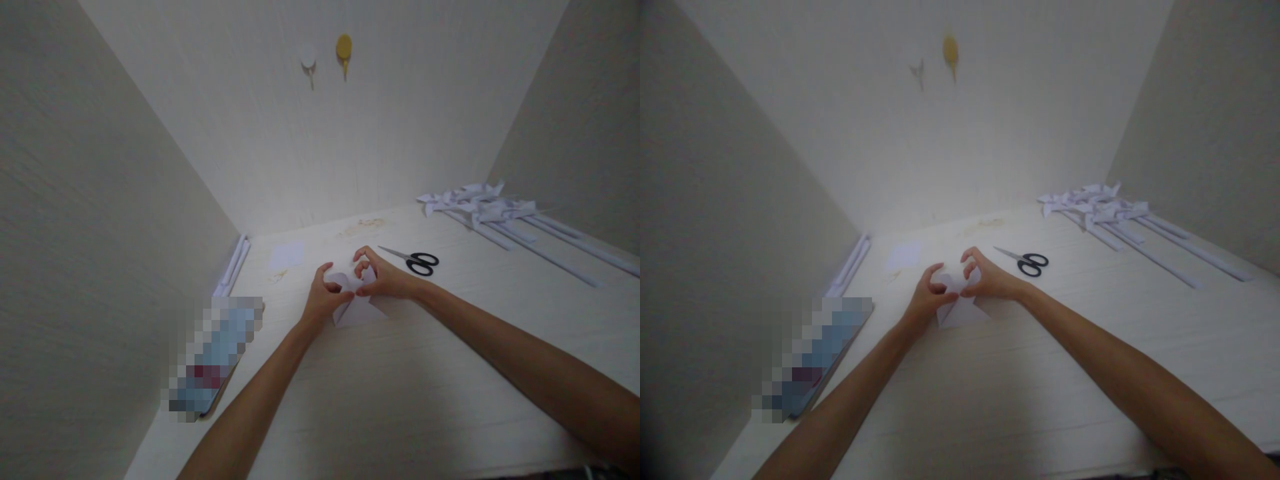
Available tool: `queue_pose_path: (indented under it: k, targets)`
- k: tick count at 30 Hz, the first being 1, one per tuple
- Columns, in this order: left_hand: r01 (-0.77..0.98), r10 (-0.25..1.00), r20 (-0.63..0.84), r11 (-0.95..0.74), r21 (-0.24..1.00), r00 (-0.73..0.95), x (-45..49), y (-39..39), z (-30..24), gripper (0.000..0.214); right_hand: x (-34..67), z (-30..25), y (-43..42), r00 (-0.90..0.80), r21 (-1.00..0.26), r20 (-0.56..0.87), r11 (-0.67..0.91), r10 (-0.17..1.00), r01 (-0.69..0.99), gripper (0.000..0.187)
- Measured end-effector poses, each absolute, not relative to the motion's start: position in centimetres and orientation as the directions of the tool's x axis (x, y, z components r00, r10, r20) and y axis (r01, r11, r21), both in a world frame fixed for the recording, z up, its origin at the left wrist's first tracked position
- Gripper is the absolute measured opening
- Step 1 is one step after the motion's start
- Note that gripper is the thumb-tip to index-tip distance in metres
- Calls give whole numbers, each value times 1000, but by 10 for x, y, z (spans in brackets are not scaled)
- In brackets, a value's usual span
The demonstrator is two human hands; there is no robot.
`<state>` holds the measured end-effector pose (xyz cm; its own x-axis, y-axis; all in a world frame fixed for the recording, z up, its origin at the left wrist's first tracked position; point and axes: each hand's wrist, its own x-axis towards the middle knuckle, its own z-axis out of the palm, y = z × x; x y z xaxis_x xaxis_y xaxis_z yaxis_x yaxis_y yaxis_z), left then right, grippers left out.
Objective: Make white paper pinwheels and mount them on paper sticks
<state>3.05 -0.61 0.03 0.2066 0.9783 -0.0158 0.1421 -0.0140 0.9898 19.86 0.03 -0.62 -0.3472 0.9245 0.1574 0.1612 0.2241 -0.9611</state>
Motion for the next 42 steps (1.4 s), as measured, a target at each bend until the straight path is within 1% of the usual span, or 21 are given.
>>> queue_pose_path:
  k: [4, 6, 8, 10, 12, 13, 14, 16, 18, 20, 23, 24, 26, 28, 31, 33, 35, 38, 42]
  targets:
    - [138, 983, -32, 7, 990, 179, 30, -6, 1, 77, 199, -7, 1, -341, -967, 136, 199, 930, 157, 59]
    - [132, 984, -42, 19, 991, 171, 30, -6, 1, 79, 197, -7, 0, -334, -977, 122, 173, 935, 127, 61]
    - [109, 988, -37, 21, 994, 148, 30, -6, 0, 80, 195, -8, -2, -310, -991, 122, 133, 943, 16, 63]
    - [47, 993, -22, 17, 999, 115, 30, -5, -2, 81, 192, -7, -3, -271, -980, 128, 81, 954, -179, 59]
    - [-55, 998, -6, 10, 998, 69, 29, -3, -4, 83, 190, -4, -5, -246, -930, 123, 24, 961, -368, 48]
    - [-112, 999, -1, 6, 994, 42, 29, -2, -5, 83, 190, -3, -7, -242, -903, 119, 3, 963, -430, 42]
    - [-167, 1000, 1, 1, 986, 14, 29, -1, -6, 84, 190, -1, -8, -244, -884, 118, -10, 963, -467, 35]
    - [-264, 999, -5, -8, 964, -48, 28, 1, -6, 84, 191, 1, -10, -246, -872, 130, -7, 961, -490, 25]
    - [-333, 994, -19, -19, 943, -112, 27, 2, -4, 82, 192, 1, -11, -245, -876, 157, 21, 957, -482, 18]
    - [-379, 986, -33, -33, 925, -166, 26, 4, -4, 78, 192, -3, -12, -239, -887, 190, 62, 952, -457, 14]
    - [-426, 984, -37, -41, 904, -172, 24, 6, -3, 71, 189, -10, -12, -285, -931, 238, 135, 929, -340, 8]
    - [-439, 986, -35, -39, 898, -160, 24, 6, -3, 70, 186, -13, -12, -313, -945, 253, 165, 915, -282, 10]
    - [-457, 989, -36, -33, 889, -142, 25, 5, -2, 68, 180, -17, -14, -360, -958, 280, 237, 890, -159, 20]
    - [-454, 989, -44, -25, 891, -141, 27, 3, -1, 70, 174, -18, -16, -362, -945, 313, 325, 878, -29, 26]
    - [-419, 991, -48, -11, 908, -128, 30, 0, 1, 75, 166, -17, -20, -293, -903, 355, 407, 888, 138, 30]
    - [-402, 992, -43, -7, 916, -116, 32, -2, 2, 78, 163, -15, -22, -208, -884, 378, 419, 902, 207, 23]
    - [-399, 992, -40, -10, 917, -117, 32, -3, 1, 79, 163, -13, -22, -142, -878, 393, 417, 909, 236, 14]
    - [-375, 991, -32, -20, 927, -132, 33, -4, 1, 80, 163, -12, -20, -108, -880, 398, 413, 911, 236, 4]
    - [-321, 991, -3, -41, 946, -137, 33, -5, 0, 77, 162, -13, -17, -15, -916, 356, 352, 934, 191, 8]
